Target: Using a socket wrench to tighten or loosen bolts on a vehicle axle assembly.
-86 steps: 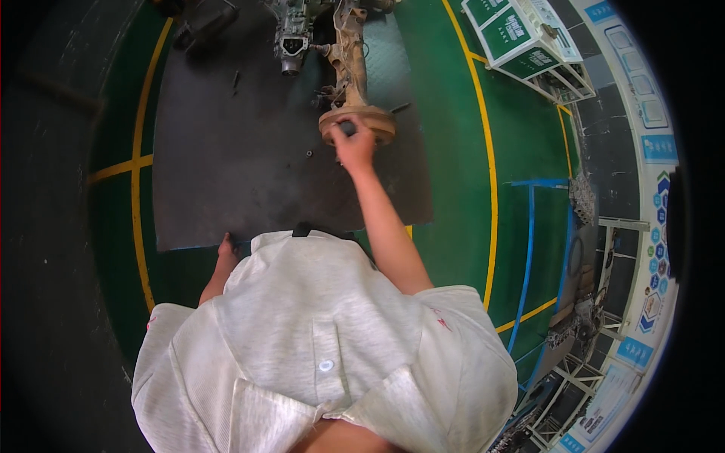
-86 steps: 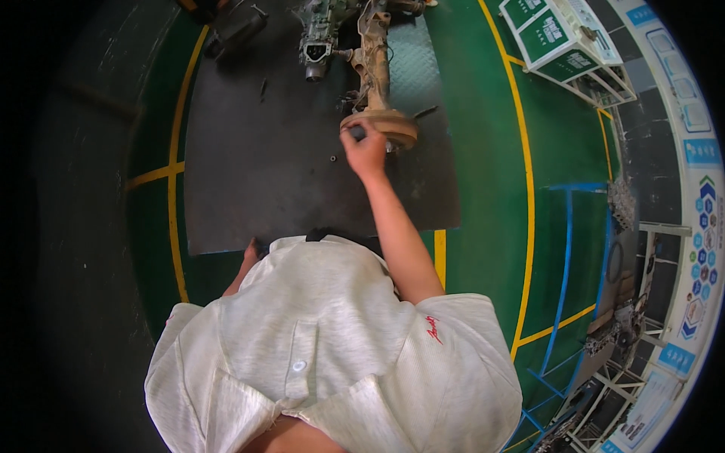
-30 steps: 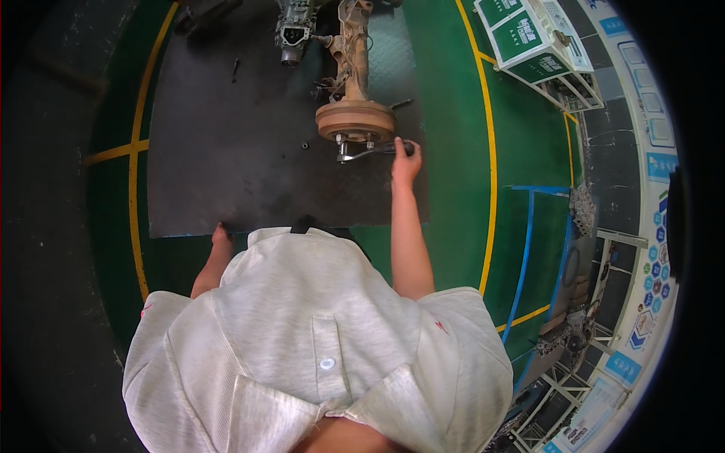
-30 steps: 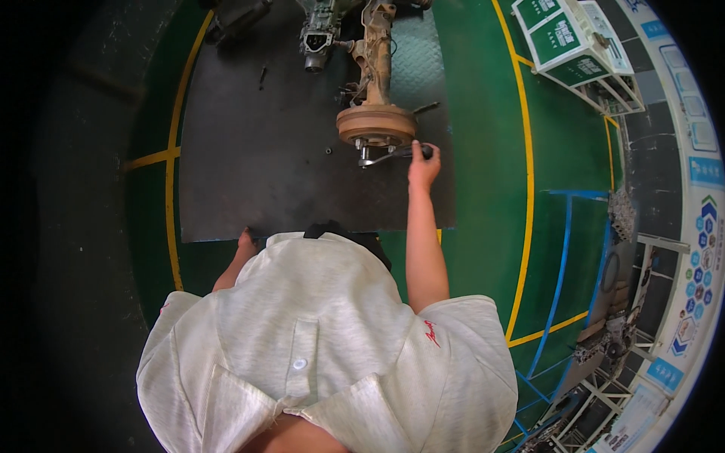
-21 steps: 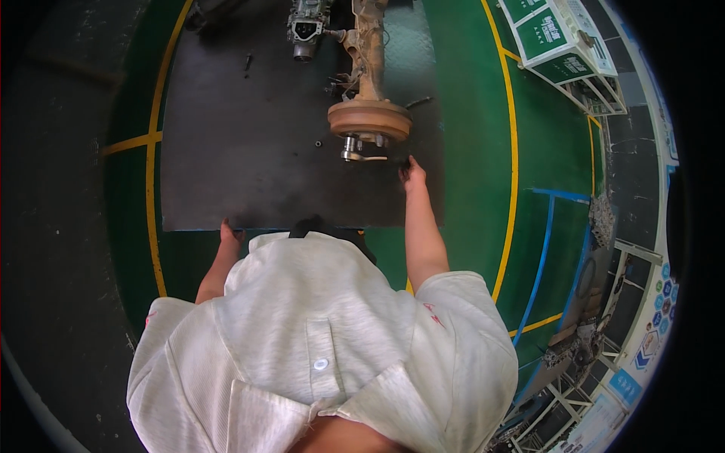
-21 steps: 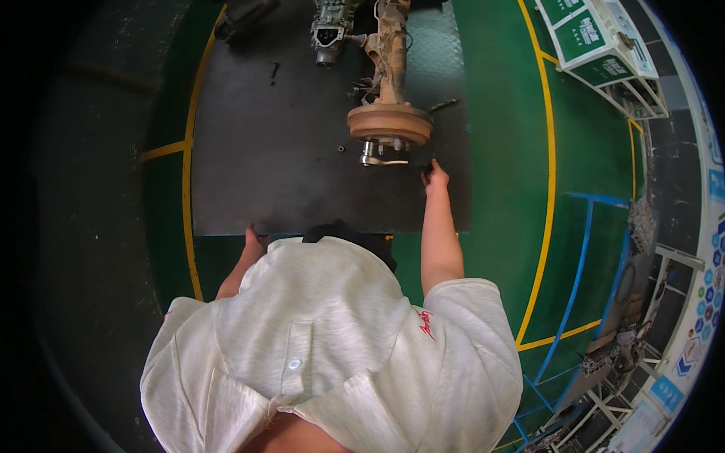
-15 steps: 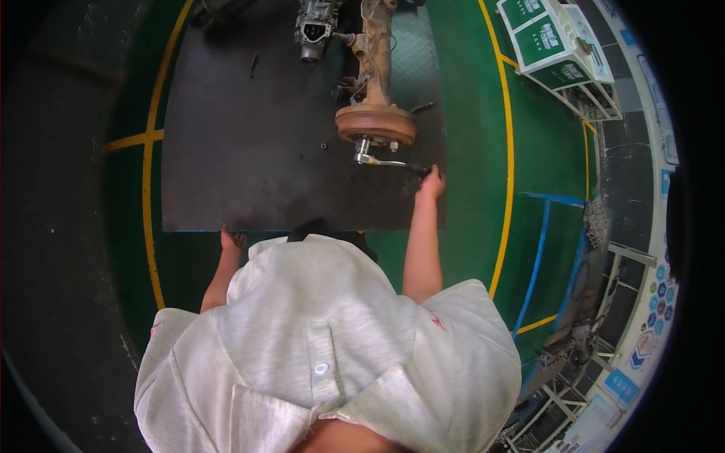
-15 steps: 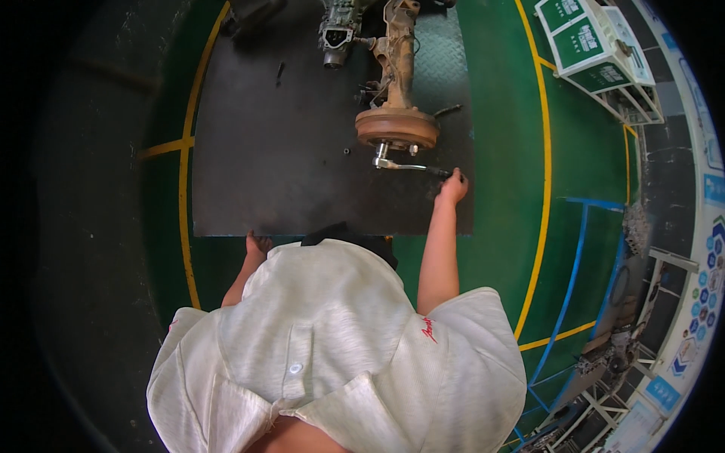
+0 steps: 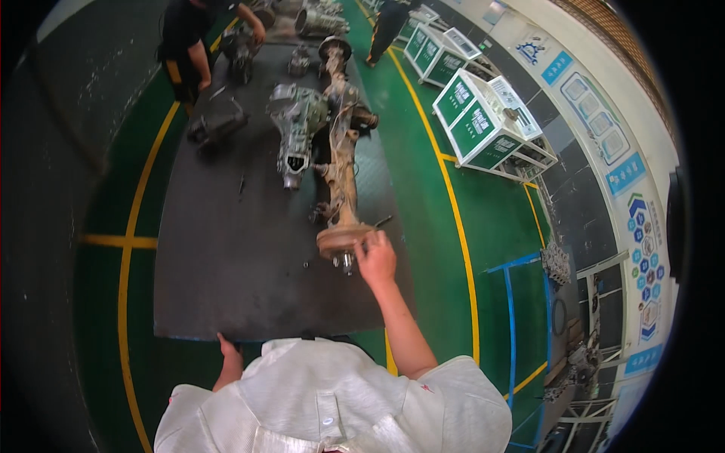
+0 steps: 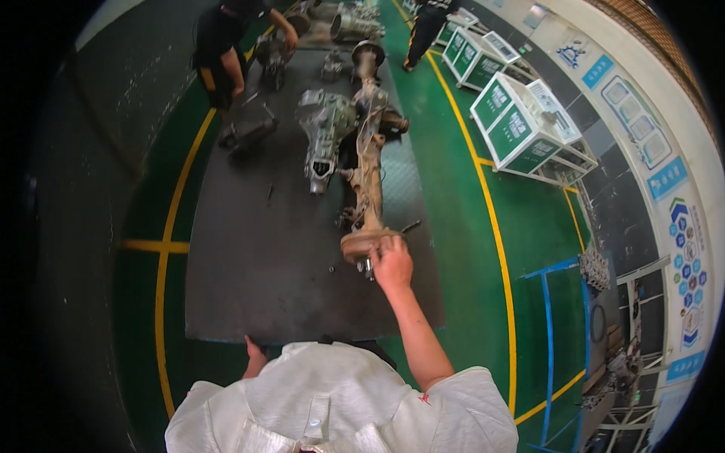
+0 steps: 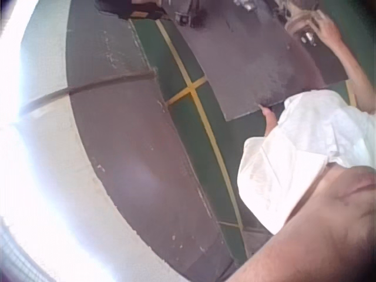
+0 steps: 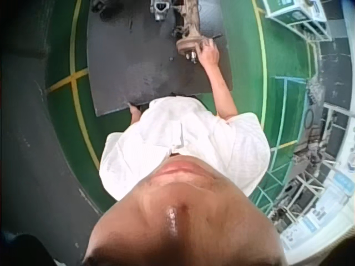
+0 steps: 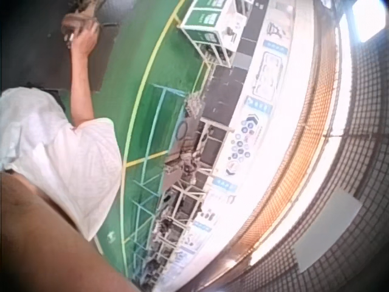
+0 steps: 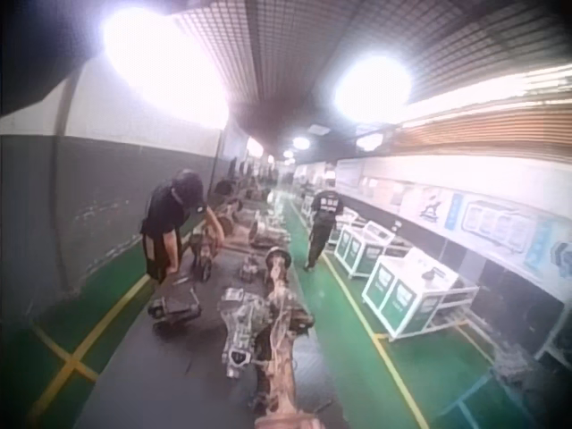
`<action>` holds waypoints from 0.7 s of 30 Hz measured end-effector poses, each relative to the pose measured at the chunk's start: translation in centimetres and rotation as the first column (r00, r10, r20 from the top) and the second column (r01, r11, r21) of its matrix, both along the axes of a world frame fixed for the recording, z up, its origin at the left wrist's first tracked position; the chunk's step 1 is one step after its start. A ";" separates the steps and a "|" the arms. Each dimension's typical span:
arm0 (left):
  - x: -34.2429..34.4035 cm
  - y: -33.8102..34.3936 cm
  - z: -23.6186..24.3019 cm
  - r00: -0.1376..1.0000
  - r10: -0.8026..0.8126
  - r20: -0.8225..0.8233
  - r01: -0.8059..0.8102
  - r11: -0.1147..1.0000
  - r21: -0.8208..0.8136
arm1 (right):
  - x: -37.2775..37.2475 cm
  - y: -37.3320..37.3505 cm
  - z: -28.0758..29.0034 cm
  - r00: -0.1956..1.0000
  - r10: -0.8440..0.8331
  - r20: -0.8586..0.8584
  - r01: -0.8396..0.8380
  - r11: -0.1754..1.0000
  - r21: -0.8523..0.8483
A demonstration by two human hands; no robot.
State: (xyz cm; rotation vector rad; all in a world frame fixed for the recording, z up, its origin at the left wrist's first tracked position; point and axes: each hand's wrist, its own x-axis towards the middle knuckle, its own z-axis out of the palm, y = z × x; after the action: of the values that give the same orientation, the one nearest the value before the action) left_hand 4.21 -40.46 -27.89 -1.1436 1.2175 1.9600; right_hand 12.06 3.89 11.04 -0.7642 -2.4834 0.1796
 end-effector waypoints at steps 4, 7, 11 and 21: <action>-0.2 0.5 1.1 0.981 -0.061 0.183 0.089 0.985 -0.150 | 0.0 1.4 -0.6 0.996 -0.085 -0.035 0.084 0.996 -0.028; -1.2 0.8 1.2 0.988 -0.149 -0.038 0.143 0.982 -0.123 | 1.8 5.6 -1.4 0.981 -0.137 -0.137 0.118 0.984 -0.137; 0.2 3.5 4.5 0.979 -0.118 -0.169 0.102 0.990 -0.099 | 5.9 10.0 -5.0 0.903 -0.124 -0.412 0.078 0.989 -0.127; 3.5 -0.3 1.0 -0.407 -0.340 0.848 0.340 -0.918 -0.205 | 15.6 20.5 -23.9 0.854 -0.510 0.106 0.155 0.054 -0.986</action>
State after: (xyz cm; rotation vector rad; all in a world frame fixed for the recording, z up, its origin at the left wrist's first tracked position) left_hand 7.74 -40.81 -26.84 0.3777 2.0215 -0.7791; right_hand 27.67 24.39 -12.87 -1.6640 -1.4672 1.7812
